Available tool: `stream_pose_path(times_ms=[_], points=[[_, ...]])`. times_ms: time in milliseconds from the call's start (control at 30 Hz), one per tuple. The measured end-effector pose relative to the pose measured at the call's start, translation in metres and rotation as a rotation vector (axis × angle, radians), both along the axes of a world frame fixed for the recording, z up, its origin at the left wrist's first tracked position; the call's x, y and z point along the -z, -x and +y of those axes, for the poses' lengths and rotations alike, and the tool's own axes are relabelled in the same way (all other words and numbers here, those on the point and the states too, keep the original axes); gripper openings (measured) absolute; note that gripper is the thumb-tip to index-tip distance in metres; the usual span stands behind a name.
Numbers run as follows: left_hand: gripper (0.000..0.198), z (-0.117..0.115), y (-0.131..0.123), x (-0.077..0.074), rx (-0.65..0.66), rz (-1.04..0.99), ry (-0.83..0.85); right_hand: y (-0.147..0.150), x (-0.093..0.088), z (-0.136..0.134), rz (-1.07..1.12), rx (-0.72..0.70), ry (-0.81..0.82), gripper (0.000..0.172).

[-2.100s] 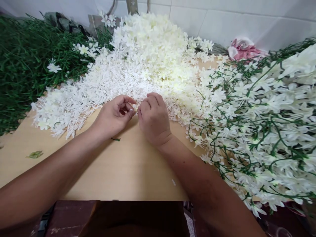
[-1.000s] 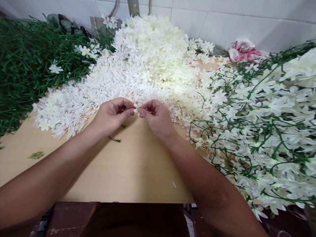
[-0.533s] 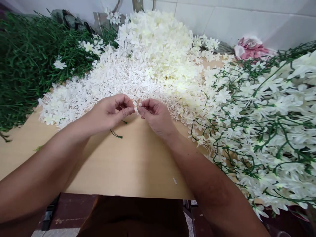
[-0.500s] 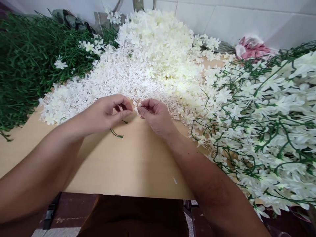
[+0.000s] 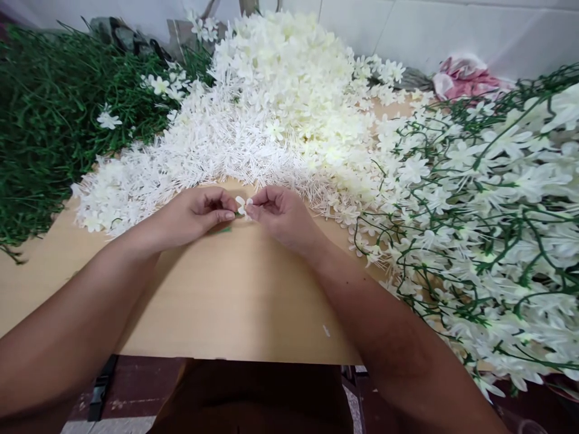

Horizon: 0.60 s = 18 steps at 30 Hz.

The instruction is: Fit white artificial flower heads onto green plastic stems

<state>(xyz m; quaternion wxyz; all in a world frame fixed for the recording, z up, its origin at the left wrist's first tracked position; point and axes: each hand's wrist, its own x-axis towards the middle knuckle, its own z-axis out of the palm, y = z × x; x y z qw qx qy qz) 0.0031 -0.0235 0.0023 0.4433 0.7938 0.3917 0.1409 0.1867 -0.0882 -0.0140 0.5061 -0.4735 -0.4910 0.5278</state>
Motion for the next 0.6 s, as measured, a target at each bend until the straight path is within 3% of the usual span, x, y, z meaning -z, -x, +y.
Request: stream_pose_path(times_ms=[233, 600], points=[[0.011, -0.005, -0.008, -0.006, -0.095, -0.214, 0.271, -0.001, -0.002, 0.002, -0.024, -0.055, 0.008, 0.038], [0.015, -0.008, -0.012, -0.004, -0.199, -0.321, 0.363, 0.001, 0.005, 0.003, -0.068, 0.014, -0.033, 0.035]])
